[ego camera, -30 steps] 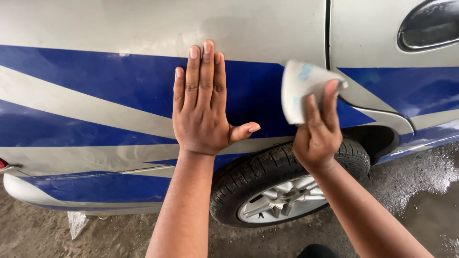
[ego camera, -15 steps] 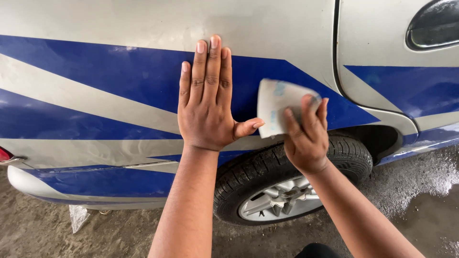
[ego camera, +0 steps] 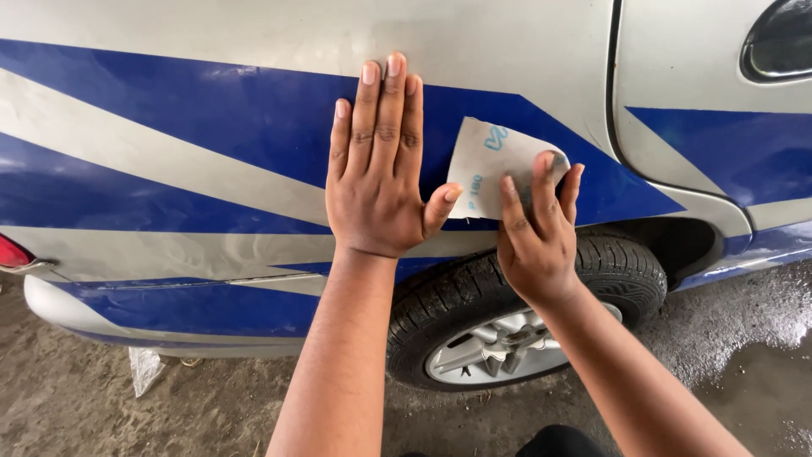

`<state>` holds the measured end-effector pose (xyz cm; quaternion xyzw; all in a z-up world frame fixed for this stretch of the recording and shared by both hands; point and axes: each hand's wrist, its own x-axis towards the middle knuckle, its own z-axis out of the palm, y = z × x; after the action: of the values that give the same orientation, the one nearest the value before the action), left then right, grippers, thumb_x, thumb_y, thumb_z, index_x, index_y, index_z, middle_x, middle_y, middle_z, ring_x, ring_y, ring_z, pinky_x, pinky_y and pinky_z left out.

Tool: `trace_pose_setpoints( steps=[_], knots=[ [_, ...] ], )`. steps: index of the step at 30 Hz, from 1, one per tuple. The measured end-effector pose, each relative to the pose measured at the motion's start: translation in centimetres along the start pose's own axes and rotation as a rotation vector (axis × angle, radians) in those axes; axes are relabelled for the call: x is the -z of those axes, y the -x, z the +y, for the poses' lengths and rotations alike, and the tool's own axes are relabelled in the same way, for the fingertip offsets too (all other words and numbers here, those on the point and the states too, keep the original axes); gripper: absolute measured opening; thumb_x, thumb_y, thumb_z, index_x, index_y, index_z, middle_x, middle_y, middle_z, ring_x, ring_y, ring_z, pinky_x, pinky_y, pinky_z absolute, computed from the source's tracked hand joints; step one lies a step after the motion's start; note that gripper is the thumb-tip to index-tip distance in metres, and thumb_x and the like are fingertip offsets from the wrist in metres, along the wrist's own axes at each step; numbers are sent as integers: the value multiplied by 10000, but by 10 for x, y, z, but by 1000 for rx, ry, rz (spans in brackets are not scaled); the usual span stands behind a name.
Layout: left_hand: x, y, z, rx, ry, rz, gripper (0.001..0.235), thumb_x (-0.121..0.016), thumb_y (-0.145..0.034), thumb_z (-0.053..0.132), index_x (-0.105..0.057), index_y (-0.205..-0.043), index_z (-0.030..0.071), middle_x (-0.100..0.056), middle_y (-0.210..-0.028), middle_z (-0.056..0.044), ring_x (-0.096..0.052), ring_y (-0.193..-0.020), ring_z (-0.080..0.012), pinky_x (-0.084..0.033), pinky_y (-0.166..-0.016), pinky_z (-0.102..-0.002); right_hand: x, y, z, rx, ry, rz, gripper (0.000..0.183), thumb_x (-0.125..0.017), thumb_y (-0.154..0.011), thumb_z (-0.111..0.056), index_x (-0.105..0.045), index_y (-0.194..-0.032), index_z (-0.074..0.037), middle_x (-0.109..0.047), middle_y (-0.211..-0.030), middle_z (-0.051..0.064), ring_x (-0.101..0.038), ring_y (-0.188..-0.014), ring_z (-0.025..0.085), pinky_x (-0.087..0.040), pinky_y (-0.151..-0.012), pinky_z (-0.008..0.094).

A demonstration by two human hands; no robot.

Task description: Sanding the exterior body of a car using sandpaper to prepare the surface for painting or detailing.

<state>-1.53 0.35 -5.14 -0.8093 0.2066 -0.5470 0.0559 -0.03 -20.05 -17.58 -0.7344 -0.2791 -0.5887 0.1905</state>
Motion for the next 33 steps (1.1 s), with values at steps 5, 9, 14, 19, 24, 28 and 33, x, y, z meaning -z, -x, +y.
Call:
trace_pose_setpoints(
  steps=[5,9,14,19,24,28,33],
  knots=[
    [-2,3,1,26,-1,-4,961,8,-980,642,-436,-1563,20,-390,-1619,-140,-324,-1530,-296,-236,-1293,-449,4,-10,21,207,12,-144,455,-472,-1155,12,-394,-1603,15,-115,-1687,250,-361,-1563,452,-149,-1307,711],
    [-1,4,1,32,11,17,972,10,-982,646,-460,-1553,14,-410,-1609,-131,-352,-1523,-293,-245,-1282,-443,20,-38,36,333,23,-235,446,-454,-1108,-58,-472,-1542,39,-296,-1601,334,-484,-1463,510,-247,-1229,751],
    [0,8,0,18,-2,-36,1044,24,-937,723,-438,-1567,31,-379,-1612,-144,-336,-1524,-296,-237,-1280,-442,22,-54,58,503,8,-280,512,-606,-1123,-53,-419,-1593,22,-279,-1650,236,-366,-1529,423,-177,-1247,742],
    [4,8,-5,-1,-15,-98,1063,11,-931,751,-436,-1581,39,-350,-1617,-114,-302,-1520,-293,-236,-1279,-456,22,-55,59,536,-31,-232,394,-542,-1114,-92,-599,-1482,37,-398,-1554,314,-564,-1397,515,-292,-1168,804],
    [6,16,-8,-53,-16,-127,1064,-33,-951,798,-420,-1589,39,-336,-1613,-129,-277,-1509,-307,-255,-1282,-470,23,-52,59,502,-42,-232,394,-511,-1114,-98,-648,-1439,77,-406,-1531,348,-627,-1337,600,-276,-1170,796],
    [8,22,-8,-144,-9,-152,1063,-24,-1001,769,-388,-1592,-36,-320,-1620,-207,-289,-1516,-370,-230,-1270,-490,27,-52,58,494,-20,-262,409,-525,-1139,-161,-599,-1501,15,-358,-1580,290,-515,-1442,508,-262,-1196,780],
    [-3,25,-7,-148,-26,-37,1084,-20,-1000,773,-451,-1550,-56,-410,-1585,-220,-357,-1488,-374,-284,-1251,-482,26,-53,57,539,9,-264,409,-477,-1153,-185,-518,-1538,-54,-414,-1563,270,-533,-1442,421,-332,-1202,707]
  ],
)
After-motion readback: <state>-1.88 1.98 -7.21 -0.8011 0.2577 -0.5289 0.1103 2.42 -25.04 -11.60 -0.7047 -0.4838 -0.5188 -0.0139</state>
